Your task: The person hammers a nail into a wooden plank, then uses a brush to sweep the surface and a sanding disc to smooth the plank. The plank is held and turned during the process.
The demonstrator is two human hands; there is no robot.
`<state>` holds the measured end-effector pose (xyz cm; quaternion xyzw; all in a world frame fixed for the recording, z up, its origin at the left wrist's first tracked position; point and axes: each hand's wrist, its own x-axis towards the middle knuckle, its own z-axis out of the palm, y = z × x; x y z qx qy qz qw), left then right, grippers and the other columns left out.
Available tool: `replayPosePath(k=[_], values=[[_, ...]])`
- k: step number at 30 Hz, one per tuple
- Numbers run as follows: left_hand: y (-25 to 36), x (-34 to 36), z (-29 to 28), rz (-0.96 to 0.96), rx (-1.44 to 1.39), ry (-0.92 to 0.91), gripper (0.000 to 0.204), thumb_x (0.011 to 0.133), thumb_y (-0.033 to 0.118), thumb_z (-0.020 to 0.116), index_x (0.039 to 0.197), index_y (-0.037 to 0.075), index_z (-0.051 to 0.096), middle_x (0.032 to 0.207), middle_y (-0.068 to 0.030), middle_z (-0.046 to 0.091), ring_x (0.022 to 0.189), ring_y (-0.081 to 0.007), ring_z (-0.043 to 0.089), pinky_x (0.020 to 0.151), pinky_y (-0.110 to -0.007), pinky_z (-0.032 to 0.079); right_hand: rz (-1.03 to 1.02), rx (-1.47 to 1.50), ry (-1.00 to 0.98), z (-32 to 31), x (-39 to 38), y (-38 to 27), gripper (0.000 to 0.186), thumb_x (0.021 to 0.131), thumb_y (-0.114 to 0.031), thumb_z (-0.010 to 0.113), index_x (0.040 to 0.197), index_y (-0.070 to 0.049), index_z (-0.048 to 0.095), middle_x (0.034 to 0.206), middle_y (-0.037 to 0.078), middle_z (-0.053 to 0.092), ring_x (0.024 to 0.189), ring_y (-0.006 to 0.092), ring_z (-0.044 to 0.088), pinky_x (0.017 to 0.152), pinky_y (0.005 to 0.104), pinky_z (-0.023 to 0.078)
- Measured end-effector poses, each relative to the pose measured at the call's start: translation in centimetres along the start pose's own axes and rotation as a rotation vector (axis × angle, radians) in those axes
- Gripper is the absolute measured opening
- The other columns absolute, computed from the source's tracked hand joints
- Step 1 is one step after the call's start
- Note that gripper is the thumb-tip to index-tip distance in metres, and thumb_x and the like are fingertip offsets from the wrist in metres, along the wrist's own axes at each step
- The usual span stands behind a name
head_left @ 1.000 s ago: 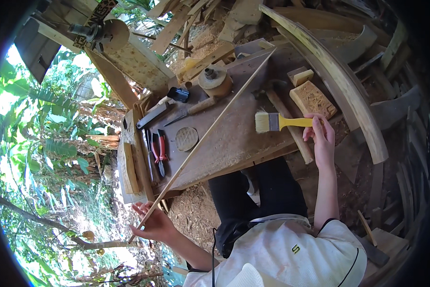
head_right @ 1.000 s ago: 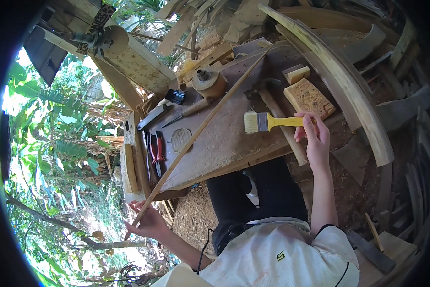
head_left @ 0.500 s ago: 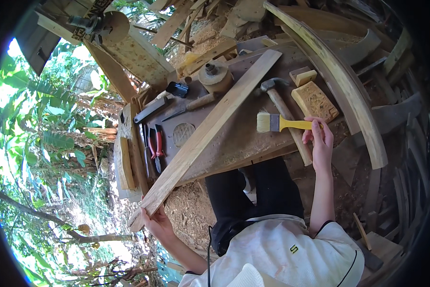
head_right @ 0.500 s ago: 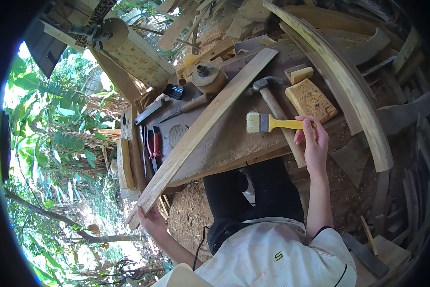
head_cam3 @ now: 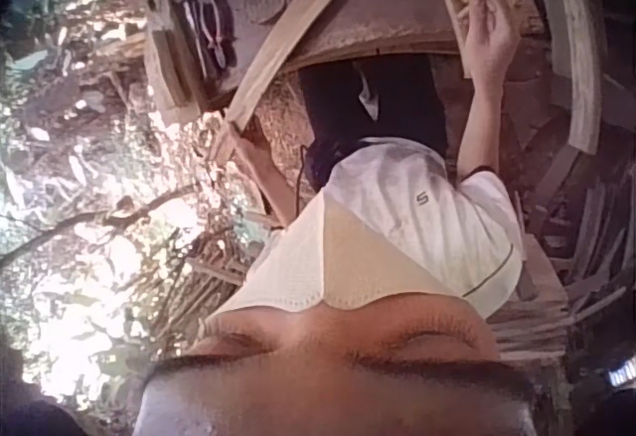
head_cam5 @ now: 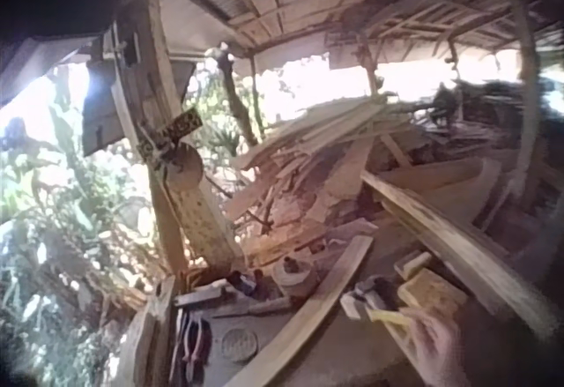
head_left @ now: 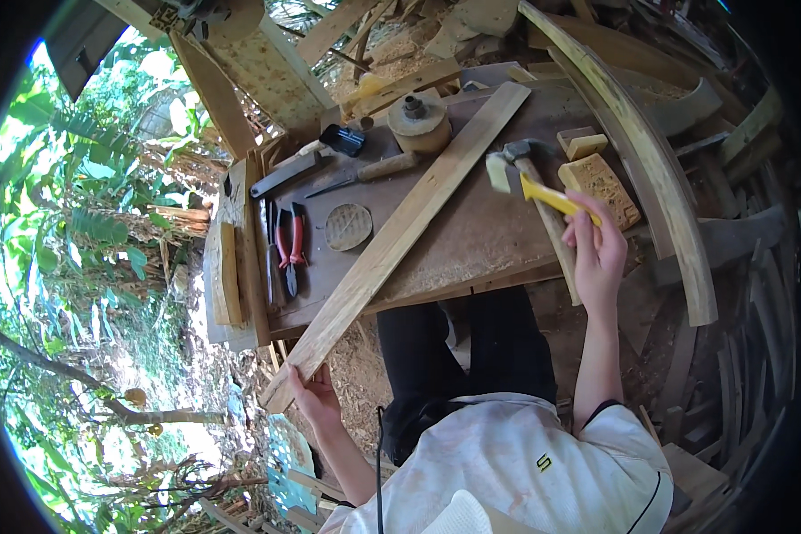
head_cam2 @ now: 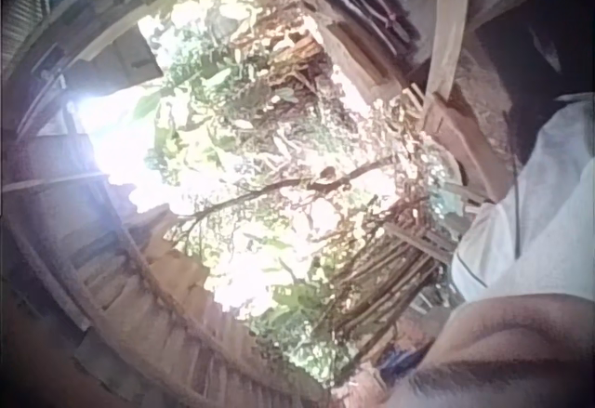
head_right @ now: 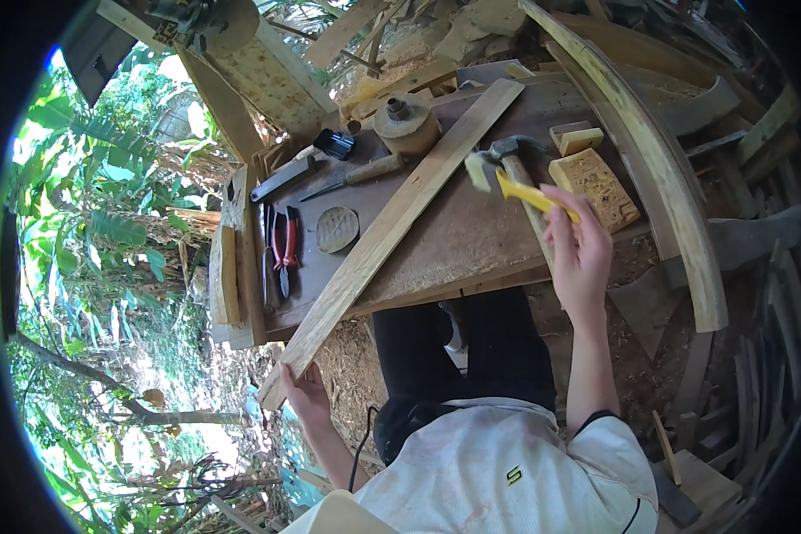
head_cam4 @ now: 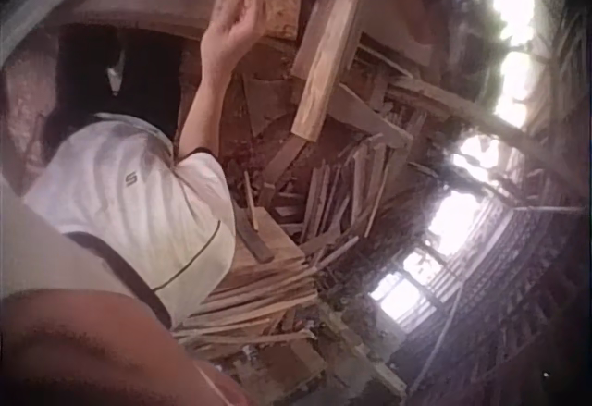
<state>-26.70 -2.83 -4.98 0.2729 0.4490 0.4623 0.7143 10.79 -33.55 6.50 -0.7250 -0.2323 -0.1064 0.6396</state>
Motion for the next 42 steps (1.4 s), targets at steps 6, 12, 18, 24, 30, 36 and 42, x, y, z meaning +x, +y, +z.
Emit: replayPosePath(k=[6,12,18,24,30,36,42], values=[[-2.0,-0.2,-0.7,-0.066,0.109,-0.006,0.054,0.104,0.055,0.066,0.139,0.015,0.061,0.131,-0.0065,0.071,0.109,-0.0240,0.072,0.096,-0.037,0.056,-0.242,-0.460,-0.217,5.3,3.1,-2.3,0.024,0.102,-0.013,0.071,0.125,-0.010,0.075,0.094,0.007,0.065,0.074,0.0192,0.065,0.065,0.0308,0.052],[-2.5,-0.9,-0.2,-0.063,0.091,0.002,0.055,0.108,0.056,0.059,0.141,0.012,0.060,0.124,-0.0103,0.073,0.096,-0.0317,0.076,0.089,-0.042,0.061,-0.384,-0.346,-0.500,15.2,-5.0,-4.9,0.028,0.092,-0.013,0.079,0.118,-0.008,0.070,0.102,0.010,0.067,0.083,0.0268,0.073,0.073,0.0396,0.060],[-3.0,-2.6,-1.3,-0.031,0.245,-0.341,0.083,0.112,0.067,0.025,0.139,-0.003,0.058,0.116,-0.0260,0.075,0.099,-0.0381,0.076,0.089,-0.046,0.061,-0.329,0.181,-0.696,18.0,-10.2,-7.9,0.024,0.093,-0.009,0.078,0.116,-0.006,0.070,0.098,0.009,0.065,0.078,0.0263,0.067,0.066,0.0387,0.055],[-3.0,-3.9,-0.4,0.001,0.391,-0.422,0.080,0.110,0.064,0.028,0.136,-0.005,0.060,0.116,-0.0272,0.075,0.098,-0.0387,0.076,0.090,-0.048,0.060,-0.321,-0.002,-0.336,17.2,-7.9,-6.1,0.018,0.098,-0.012,0.075,0.115,-0.008,0.073,0.090,0.010,0.064,0.072,0.0266,0.064,0.061,0.0382,0.051],[-1.8,-5.2,0.8,-0.144,0.866,-0.589,0.041,0.094,0.015,0.075,0.129,-0.005,0.066,0.119,-0.0165,0.077,0.105,-0.0263,0.077,0.097,-0.040,0.060,-0.445,0.303,-0.799,20.7,-14.6,-9.6,0.032,0.089,-0.012,0.079,0.119,-0.008,0.071,0.095,0.007,0.065,0.072,0.0237,0.068,0.063,0.0365,0.057],[-1.0,-6.3,1.0,0.020,1.044,-0.690,0.039,0.094,0.016,0.075,0.126,-0.003,0.069,0.118,-0.0133,0.077,0.106,-0.0246,0.076,0.097,-0.038,0.059,-0.426,0.289,-0.721,21.6,-14.6,-9.8,0.024,0.091,-0.013,0.077,0.114,-0.010,0.069,0.093,0.004,0.063,0.070,0.0192,0.067,0.062,0.0339,0.058],[-0.1,-6.6,1.8,-0.031,1.109,-0.721,0.032,0.098,0.019,0.065,0.121,-0.002,0.072,0.116,-0.0140,0.077,0.108,-0.0281,0.075,0.099,-0.040,0.057,-0.493,0.480,-1.060,22.6,-19.0,-11.0,0.026,0.094,-0.018,0.076,0.117,-0.010,0.067,0.092,0.005,0.063,0.071,0.0219,0.070,0.060,0.0365,0.059]])
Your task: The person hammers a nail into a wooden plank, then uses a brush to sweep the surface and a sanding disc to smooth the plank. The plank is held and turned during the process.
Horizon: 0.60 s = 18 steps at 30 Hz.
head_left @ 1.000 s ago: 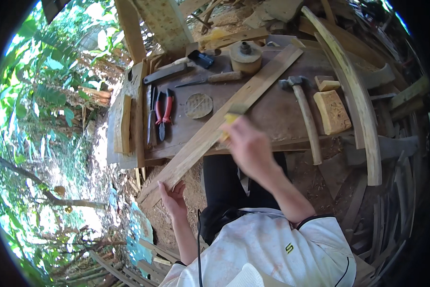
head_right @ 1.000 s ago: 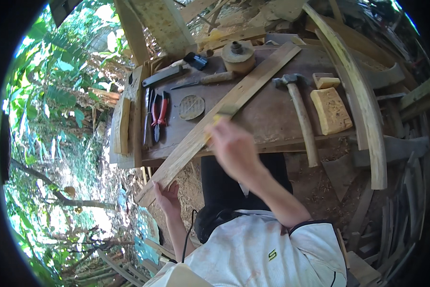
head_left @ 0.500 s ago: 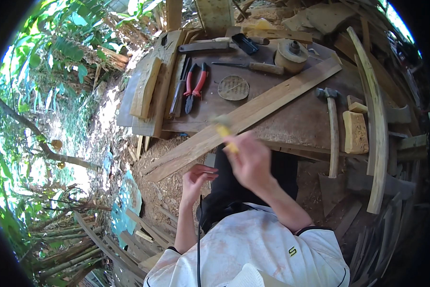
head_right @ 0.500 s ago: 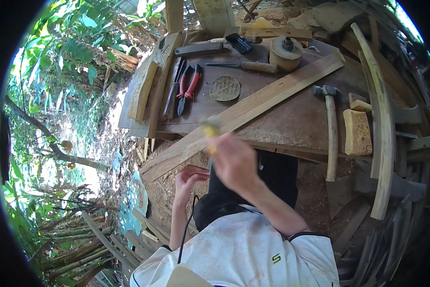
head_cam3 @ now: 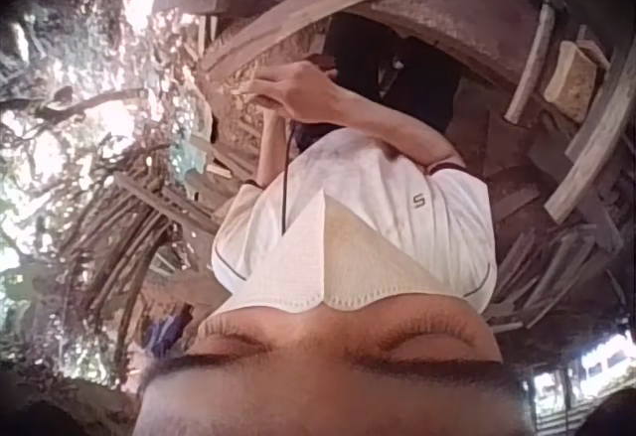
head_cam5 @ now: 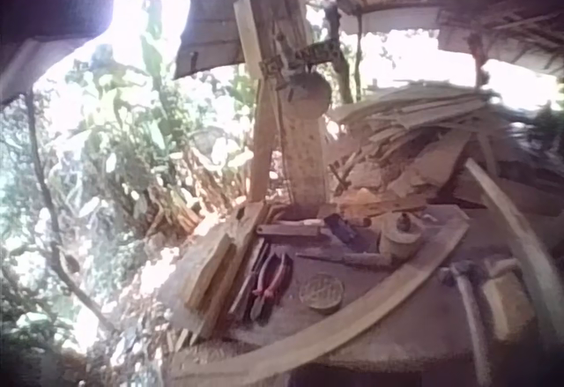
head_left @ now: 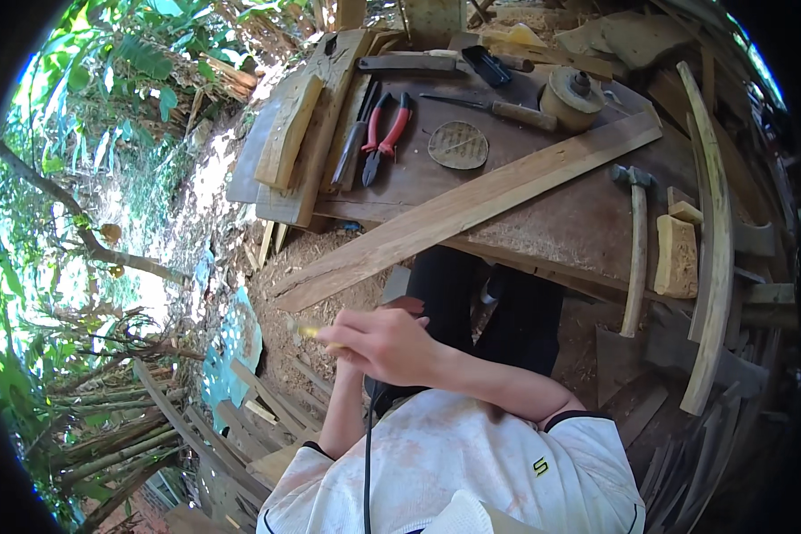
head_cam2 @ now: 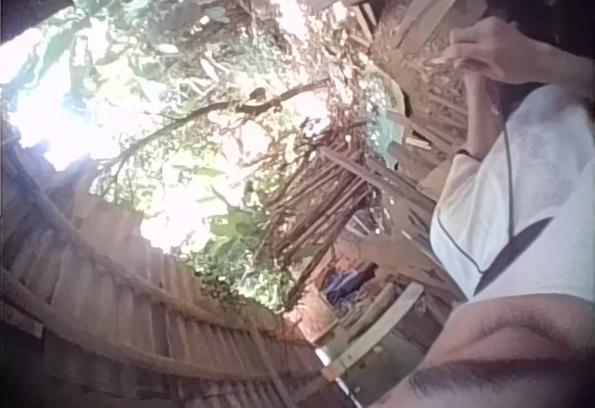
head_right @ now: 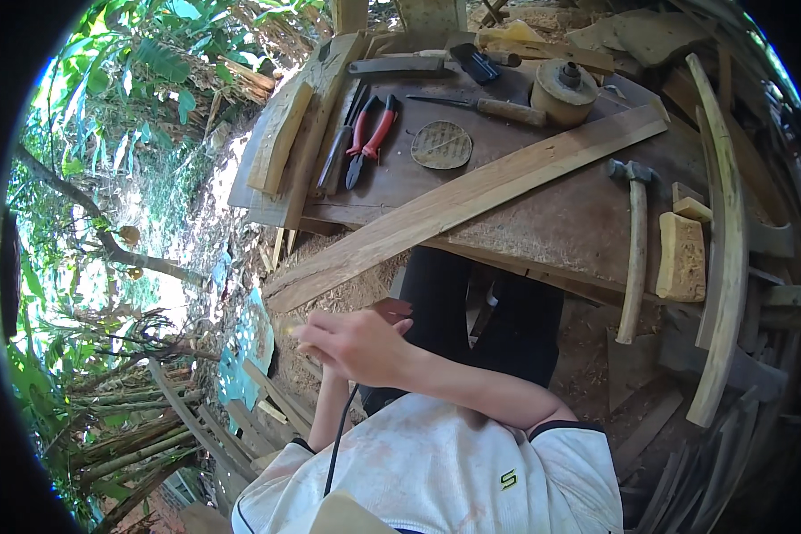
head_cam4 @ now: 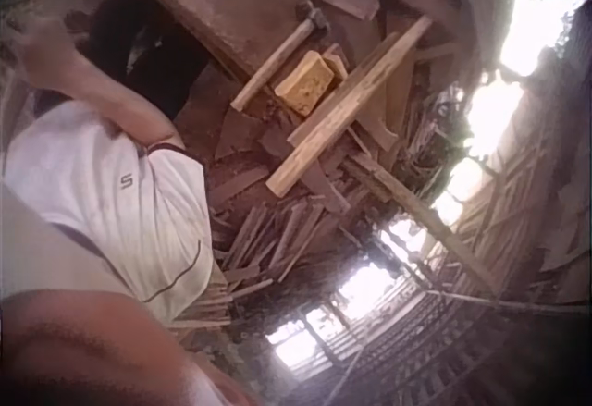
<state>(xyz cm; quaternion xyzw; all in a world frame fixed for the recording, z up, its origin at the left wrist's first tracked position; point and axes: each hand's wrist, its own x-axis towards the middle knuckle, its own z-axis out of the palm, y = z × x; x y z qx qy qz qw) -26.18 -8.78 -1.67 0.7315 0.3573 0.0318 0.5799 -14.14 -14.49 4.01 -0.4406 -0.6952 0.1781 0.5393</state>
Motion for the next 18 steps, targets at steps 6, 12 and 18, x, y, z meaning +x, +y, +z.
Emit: replayPosePath(k=[6,12,18], values=[[-0.5,0.2,0.0,0.019,0.014,0.014,0.035,0.102,0.025,0.060,0.121,-0.002,0.072,0.117,-0.0151,0.078,0.108,-0.0290,0.075,0.100,-0.041,0.056,0.167,-0.180,0.159,-1.3,0.6,0.8,0.030,0.095,-0.018,0.076,0.123,-0.012,0.067,0.099,0.005,0.064,0.075,0.0235,0.074,0.062,0.0384,0.060],[-0.3,0.6,0.3,0.036,0.014,0.036,0.040,0.106,0.030,0.055,0.121,-0.002,0.073,0.117,-0.0161,0.078,0.108,-0.0299,0.075,0.101,-0.041,0.056,0.043,-0.002,0.027,2.5,0.7,0.8,0.028,0.097,-0.019,0.073,0.125,-0.014,0.068,0.102,0.003,0.066,0.078,0.0222,0.074,0.063,0.0358,0.061],[-1.8,1.0,0.0,0.090,-0.004,0.216,0.045,0.109,0.035,0.049,0.121,-0.002,0.073,0.118,-0.0171,0.078,0.108,-0.0307,0.075,0.101,-0.042,0.055,0.088,-0.180,0.036,2.7,1.3,1.4,0.028,0.096,-0.017,0.075,0.124,-0.015,0.070,0.101,0.004,0.067,0.074,0.0207,0.071,0.062,0.0372,0.060]])
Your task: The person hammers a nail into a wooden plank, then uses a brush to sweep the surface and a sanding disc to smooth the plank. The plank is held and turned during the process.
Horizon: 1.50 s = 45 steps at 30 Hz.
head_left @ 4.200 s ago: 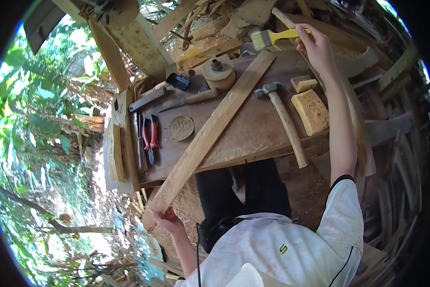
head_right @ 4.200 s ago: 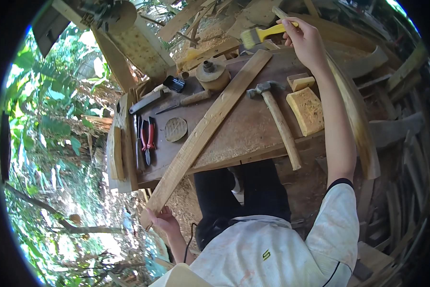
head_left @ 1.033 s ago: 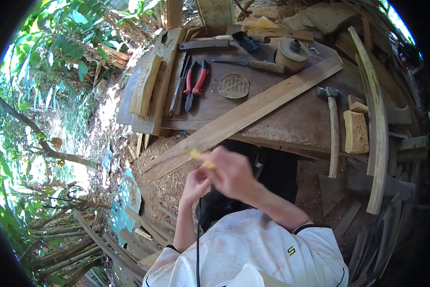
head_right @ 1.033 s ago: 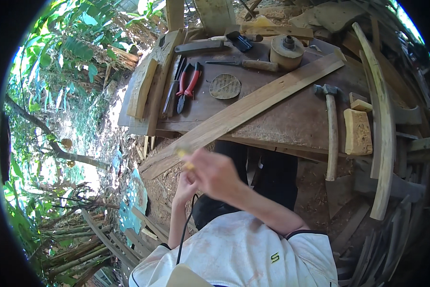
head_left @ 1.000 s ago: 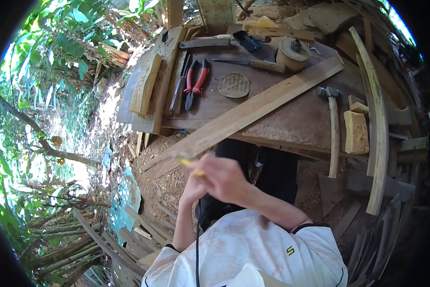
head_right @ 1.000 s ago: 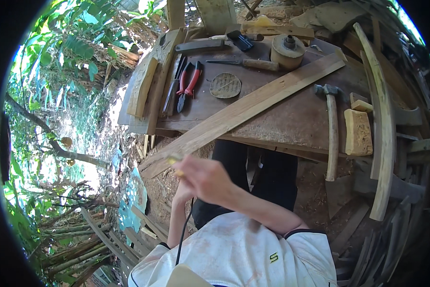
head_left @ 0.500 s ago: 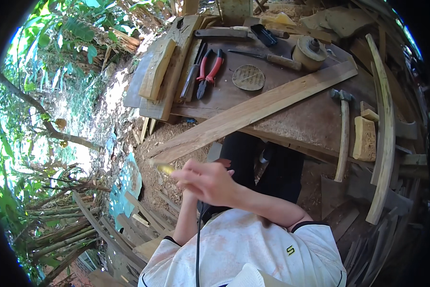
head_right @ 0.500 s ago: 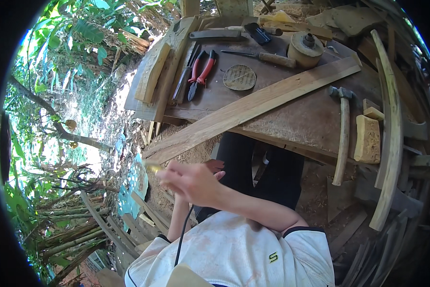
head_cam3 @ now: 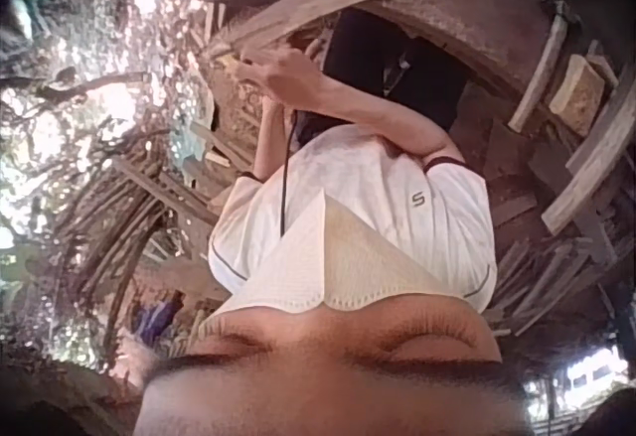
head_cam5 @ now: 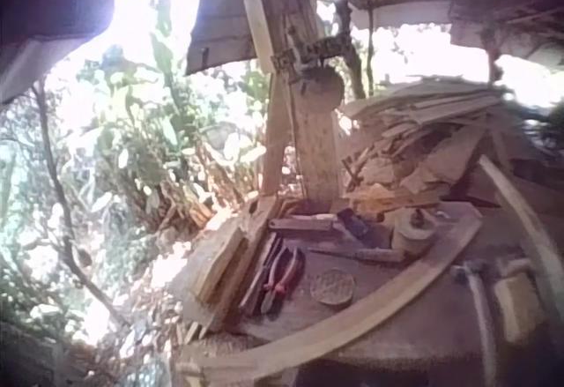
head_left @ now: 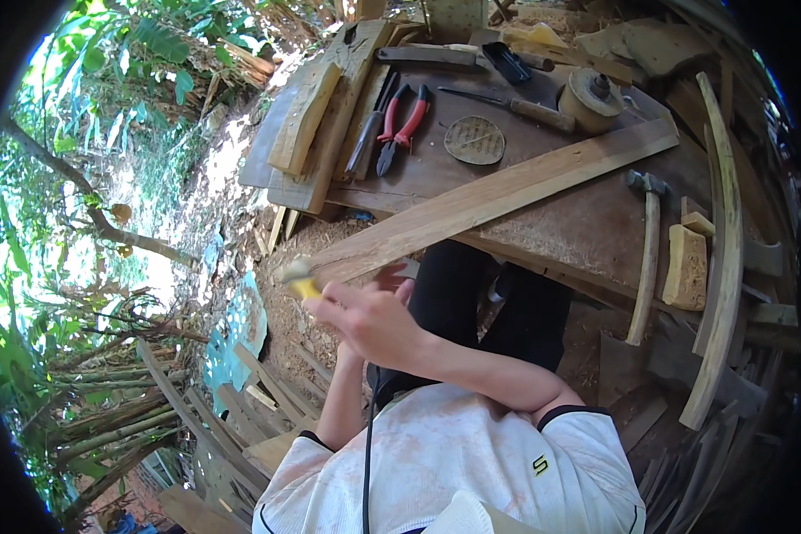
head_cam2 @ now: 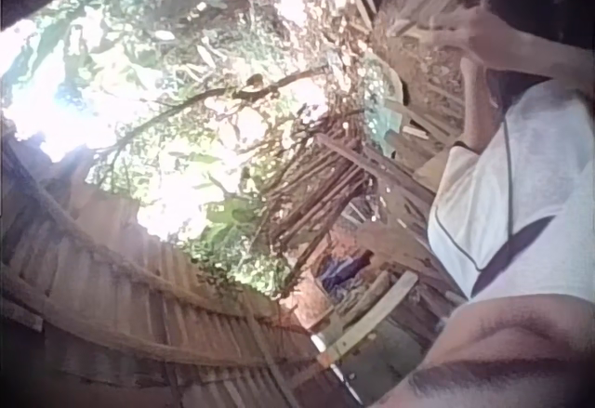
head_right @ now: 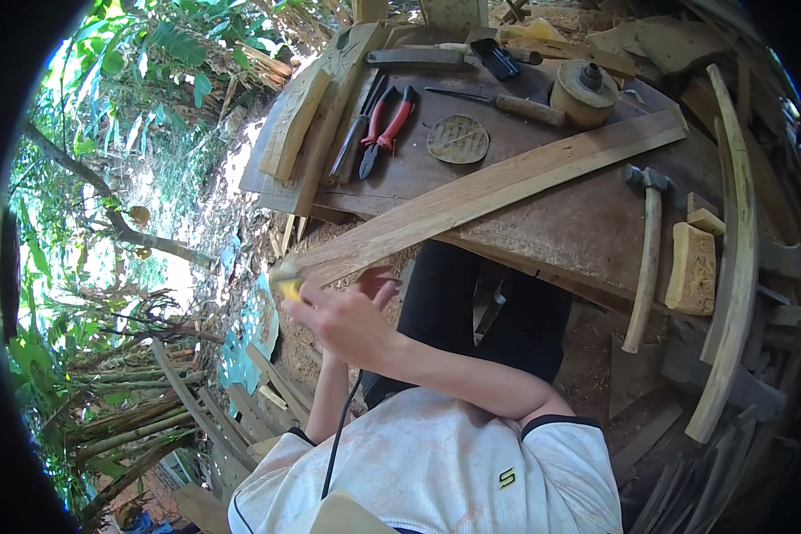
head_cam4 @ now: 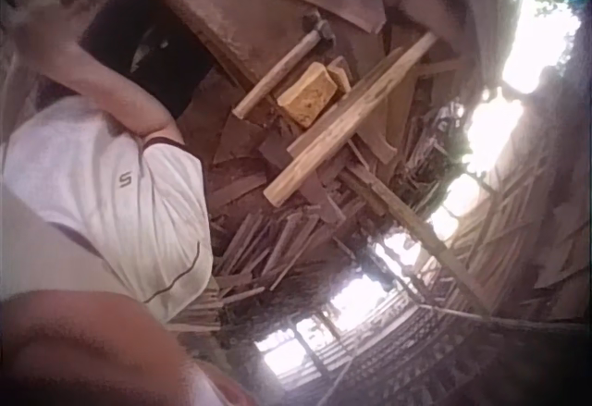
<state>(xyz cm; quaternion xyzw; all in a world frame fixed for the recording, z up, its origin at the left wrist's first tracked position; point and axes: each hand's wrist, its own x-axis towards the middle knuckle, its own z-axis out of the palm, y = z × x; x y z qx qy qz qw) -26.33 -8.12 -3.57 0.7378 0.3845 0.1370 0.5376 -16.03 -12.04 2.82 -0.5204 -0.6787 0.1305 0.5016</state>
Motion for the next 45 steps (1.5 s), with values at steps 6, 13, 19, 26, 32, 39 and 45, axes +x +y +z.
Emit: replayPosePath(k=[6,13,19,26,32,39,45], values=[[-1.8,0.3,-0.3,0.023,-0.072,0.165,0.052,0.113,0.040,0.044,0.121,-0.002,0.074,0.118,-0.0181,0.078,0.109,-0.0316,0.075,0.102,-0.042,0.054,0.104,0.218,0.081,-4.5,-0.2,0.5,0.029,0.094,-0.011,0.076,0.123,-0.011,0.071,0.100,0.008,0.070,0.073,0.0277,0.072,0.064,0.0384,0.059],[-2.4,2.8,1.0,-0.067,-0.325,0.080,0.088,0.113,0.065,0.020,0.121,-0.005,0.073,0.120,-0.0188,0.078,0.110,-0.0301,0.076,0.104,-0.045,0.054,0.554,-0.120,0.505,-19.4,-4.0,6.3,0.019,0.110,-0.018,0.062,0.115,-0.003,0.072,0.081,0.007,0.066,0.066,0.0138,0.062,0.058,0.0319,0.048],[-1.5,4.8,2.4,-0.123,-0.574,0.081,0.083,0.116,0.060,0.022,0.130,-0.008,0.066,0.117,-0.0224,0.077,0.104,-0.0313,0.076,0.106,-0.045,0.053,0.571,-0.263,0.726,-25.8,-7.0,6.8,0.027,0.115,-0.023,0.056,0.125,-0.005,0.072,0.085,0.003,0.069,0.071,0.0068,0.063,0.061,0.0233,0.047],[-0.9,5.1,2.5,-0.116,-0.763,0.072,0.070,0.115,0.054,0.030,0.126,-0.005,0.065,0.109,-0.0197,0.075,0.102,-0.0288,0.073,0.103,-0.045,0.050,0.629,-0.292,0.686,-26.4,-5.5,8.5,0.028,0.114,-0.024,0.057,0.121,-0.001,0.073,0.086,0.005,0.069,0.072,0.0075,0.063,0.065,0.0259,0.050],[-1.0,4.0,2.6,-0.096,-0.721,0.079,0.066,0.115,0.050,0.030,0.132,-0.005,0.063,0.111,-0.0207,0.076,0.100,-0.0307,0.074,0.107,-0.048,0.050,0.731,-0.192,0.567,-28.6,-4.7,8.2,0.027,0.113,-0.022,0.059,0.119,0.000,0.072,0.094,0.012,0.074,0.074,0.0191,0.068,0.069,0.0316,0.053],[-1.6,4.3,2.8,-0.054,-0.735,0.067,0.068,0.116,0.051,0.028,0.132,-0.005,0.063,0.111,-0.0211,0.076,0.100,-0.0307,0.074,0.107,-0.048,0.050,0.681,-0.537,0.572,-33.4,-3.0,9.0,0.029,0.111,-0.024,0.061,0.114,0.001,0.074,0.089,0.013,0.074,0.072,0.0196,0.069,0.067,0.0338,0.053],[-1.5,4.4,3.0,-0.032,-0.734,0.027,0.068,0.115,0.052,0.029,0.130,-0.005,0.064,0.111,-0.0207,0.076,0.098,-0.0292,0.073,0.100,-0.046,0.053,0.328,-1.060,0.618,-38.0,-3.6,13.6,0.031,0.111,-0.027,0.060,0.116,0.000,0.074,0.079,0.017,0.068,0.068,0.0249,0.067,0.067,0.0383,0.052]])
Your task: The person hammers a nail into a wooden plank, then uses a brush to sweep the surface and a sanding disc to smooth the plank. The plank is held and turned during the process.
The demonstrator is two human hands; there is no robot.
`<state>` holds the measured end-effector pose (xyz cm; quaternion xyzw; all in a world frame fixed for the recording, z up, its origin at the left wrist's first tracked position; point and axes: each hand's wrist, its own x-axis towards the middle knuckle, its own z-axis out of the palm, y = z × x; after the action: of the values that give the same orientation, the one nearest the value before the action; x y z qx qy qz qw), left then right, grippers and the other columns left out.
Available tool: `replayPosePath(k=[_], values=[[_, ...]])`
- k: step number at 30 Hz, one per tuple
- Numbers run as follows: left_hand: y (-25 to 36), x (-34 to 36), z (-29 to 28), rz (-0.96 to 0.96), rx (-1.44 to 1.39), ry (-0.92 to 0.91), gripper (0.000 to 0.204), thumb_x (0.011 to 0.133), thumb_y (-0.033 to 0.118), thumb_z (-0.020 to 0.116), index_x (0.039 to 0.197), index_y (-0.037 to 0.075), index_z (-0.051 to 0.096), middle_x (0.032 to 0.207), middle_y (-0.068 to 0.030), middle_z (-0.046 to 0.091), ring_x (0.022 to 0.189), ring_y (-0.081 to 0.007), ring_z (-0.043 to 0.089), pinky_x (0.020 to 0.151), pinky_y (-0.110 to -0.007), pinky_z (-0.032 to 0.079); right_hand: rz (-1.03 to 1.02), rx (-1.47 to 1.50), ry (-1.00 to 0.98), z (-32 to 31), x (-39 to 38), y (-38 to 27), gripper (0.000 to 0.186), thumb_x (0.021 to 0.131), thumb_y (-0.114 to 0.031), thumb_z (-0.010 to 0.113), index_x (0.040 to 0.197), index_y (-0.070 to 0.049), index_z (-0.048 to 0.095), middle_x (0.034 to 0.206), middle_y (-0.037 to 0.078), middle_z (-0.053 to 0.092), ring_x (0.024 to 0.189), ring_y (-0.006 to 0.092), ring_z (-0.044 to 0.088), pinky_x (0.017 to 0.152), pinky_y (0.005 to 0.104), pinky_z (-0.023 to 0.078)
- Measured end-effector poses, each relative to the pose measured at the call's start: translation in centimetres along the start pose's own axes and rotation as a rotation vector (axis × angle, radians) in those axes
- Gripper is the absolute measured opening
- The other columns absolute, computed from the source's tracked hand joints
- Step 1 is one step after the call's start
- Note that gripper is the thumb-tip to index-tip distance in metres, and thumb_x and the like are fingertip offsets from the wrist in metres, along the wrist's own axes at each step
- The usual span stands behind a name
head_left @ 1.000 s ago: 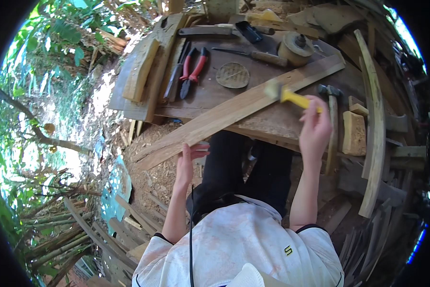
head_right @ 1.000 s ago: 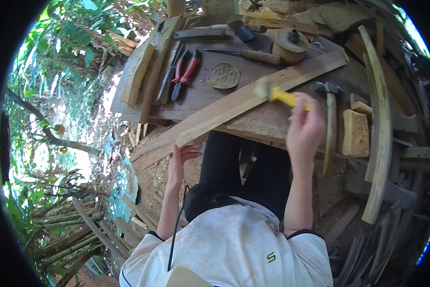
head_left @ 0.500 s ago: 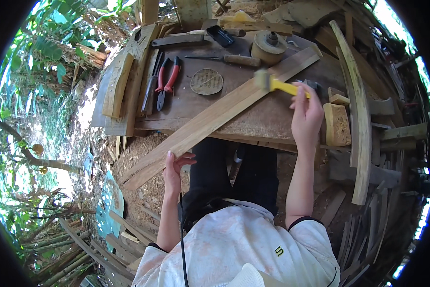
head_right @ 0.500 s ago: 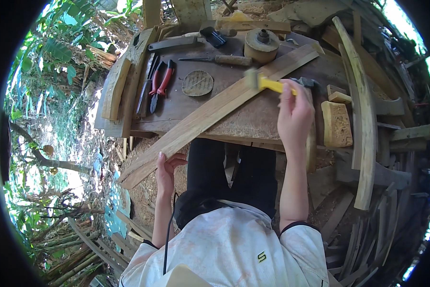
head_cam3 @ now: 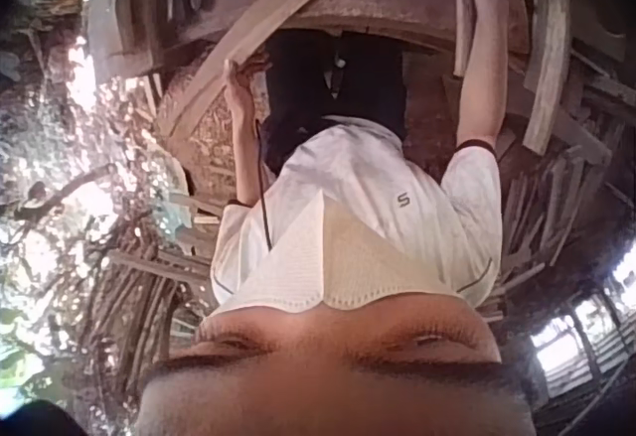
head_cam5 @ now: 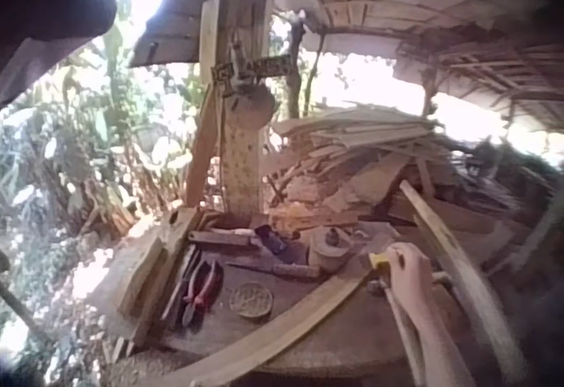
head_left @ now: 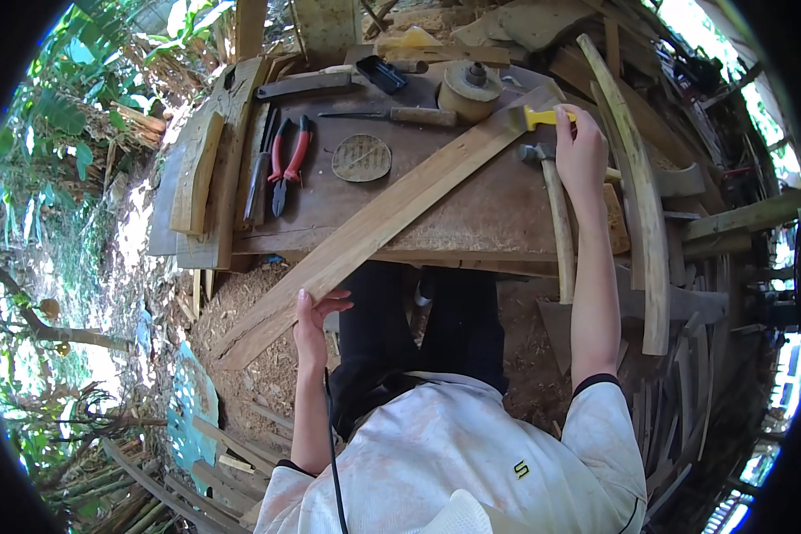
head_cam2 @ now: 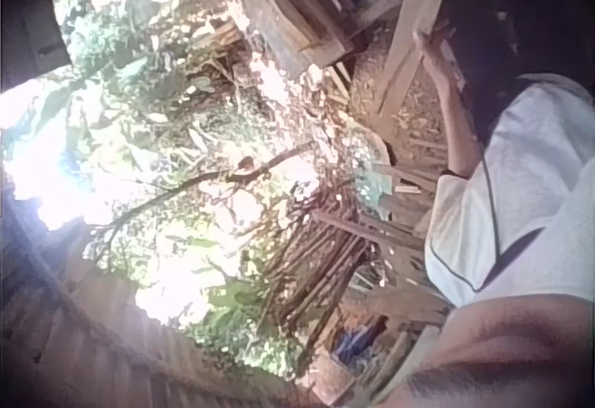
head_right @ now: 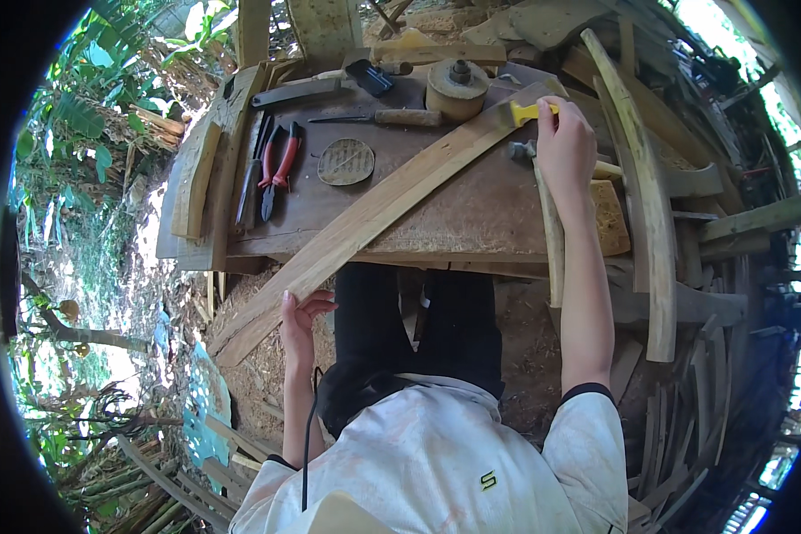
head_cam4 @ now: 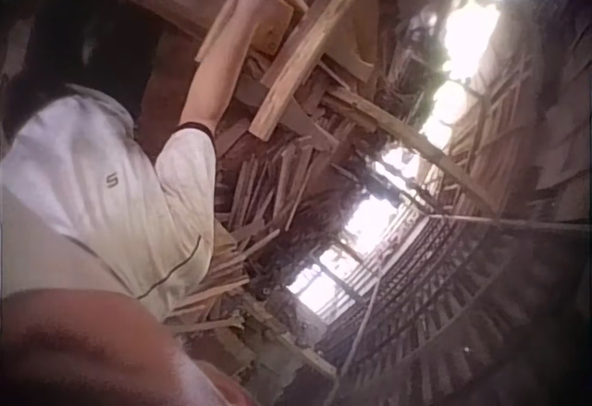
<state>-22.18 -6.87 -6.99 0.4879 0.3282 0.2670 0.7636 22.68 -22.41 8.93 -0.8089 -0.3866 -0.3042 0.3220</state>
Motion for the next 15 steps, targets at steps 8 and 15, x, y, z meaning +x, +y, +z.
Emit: replayPosePath(k=[8,15], values=[[-0.1,0.3,0.8,0.011,-0.004,0.010,0.067,0.116,0.050,0.028,0.128,-0.005,0.065,0.109,-0.0197,0.076,0.097,-0.0281,0.073,0.096,-0.045,0.054,0.046,-0.149,0.108,1.9,4.0,9.1,0.037,0.109,-0.033,0.061,0.111,0.000,0.077,0.078,0.016,0.073,0.070,0.0275,0.073,0.067,0.0395,0.054],[0.1,-0.2,0.3,0.017,0.010,0.044,0.067,0.116,0.050,0.030,0.128,-0.006,0.064,0.108,-0.0210,0.076,0.096,-0.0300,0.074,0.099,-0.047,0.054,0.362,-0.159,-0.086,3.8,6.8,11.2,0.039,0.110,-0.037,0.057,0.117,-0.004,0.077,0.103,0.022,0.078,0.100,0.0422,0.074,0.084,0.0503,0.057]])
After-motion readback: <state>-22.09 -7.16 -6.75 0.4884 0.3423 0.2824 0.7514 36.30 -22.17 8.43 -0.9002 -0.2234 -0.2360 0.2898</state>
